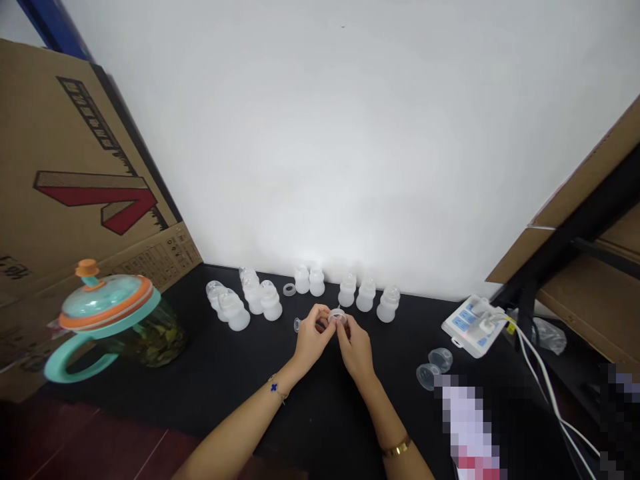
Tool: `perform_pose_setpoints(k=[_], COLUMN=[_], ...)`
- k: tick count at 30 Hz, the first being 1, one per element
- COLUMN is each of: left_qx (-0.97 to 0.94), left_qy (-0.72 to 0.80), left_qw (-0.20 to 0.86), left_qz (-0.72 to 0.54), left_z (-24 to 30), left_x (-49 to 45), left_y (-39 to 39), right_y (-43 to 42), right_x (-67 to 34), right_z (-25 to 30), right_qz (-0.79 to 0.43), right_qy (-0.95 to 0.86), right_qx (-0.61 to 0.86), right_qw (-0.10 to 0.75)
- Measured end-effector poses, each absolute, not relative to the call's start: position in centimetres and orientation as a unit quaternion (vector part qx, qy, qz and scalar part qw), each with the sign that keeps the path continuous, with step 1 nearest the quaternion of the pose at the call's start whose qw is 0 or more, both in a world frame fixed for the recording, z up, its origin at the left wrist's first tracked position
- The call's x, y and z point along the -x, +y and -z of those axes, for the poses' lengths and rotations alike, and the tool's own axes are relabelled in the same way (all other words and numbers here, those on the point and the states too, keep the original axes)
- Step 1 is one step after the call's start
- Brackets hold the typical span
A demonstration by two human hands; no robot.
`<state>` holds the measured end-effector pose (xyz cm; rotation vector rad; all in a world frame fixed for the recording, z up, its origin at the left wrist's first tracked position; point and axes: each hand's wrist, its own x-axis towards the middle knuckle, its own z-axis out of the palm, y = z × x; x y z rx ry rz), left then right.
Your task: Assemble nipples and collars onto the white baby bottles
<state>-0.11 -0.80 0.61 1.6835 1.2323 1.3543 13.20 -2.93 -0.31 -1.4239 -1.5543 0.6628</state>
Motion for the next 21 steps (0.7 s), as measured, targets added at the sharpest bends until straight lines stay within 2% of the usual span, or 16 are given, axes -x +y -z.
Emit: perform_pose_setpoints(k=[21], left_qx=[-0.65], left_qy=[0.47], left_qw=[0.301], left_qz=[-0.516], left_z=[-0.32], left_x=[0.17], left_y=[-0.7], right_y=[-2.98], right_x=[-12.99], right_z=[0.36], right_qz=[-0.264], right_qy=[-0.633], right_qx=[0.573], right_qw=[0.449])
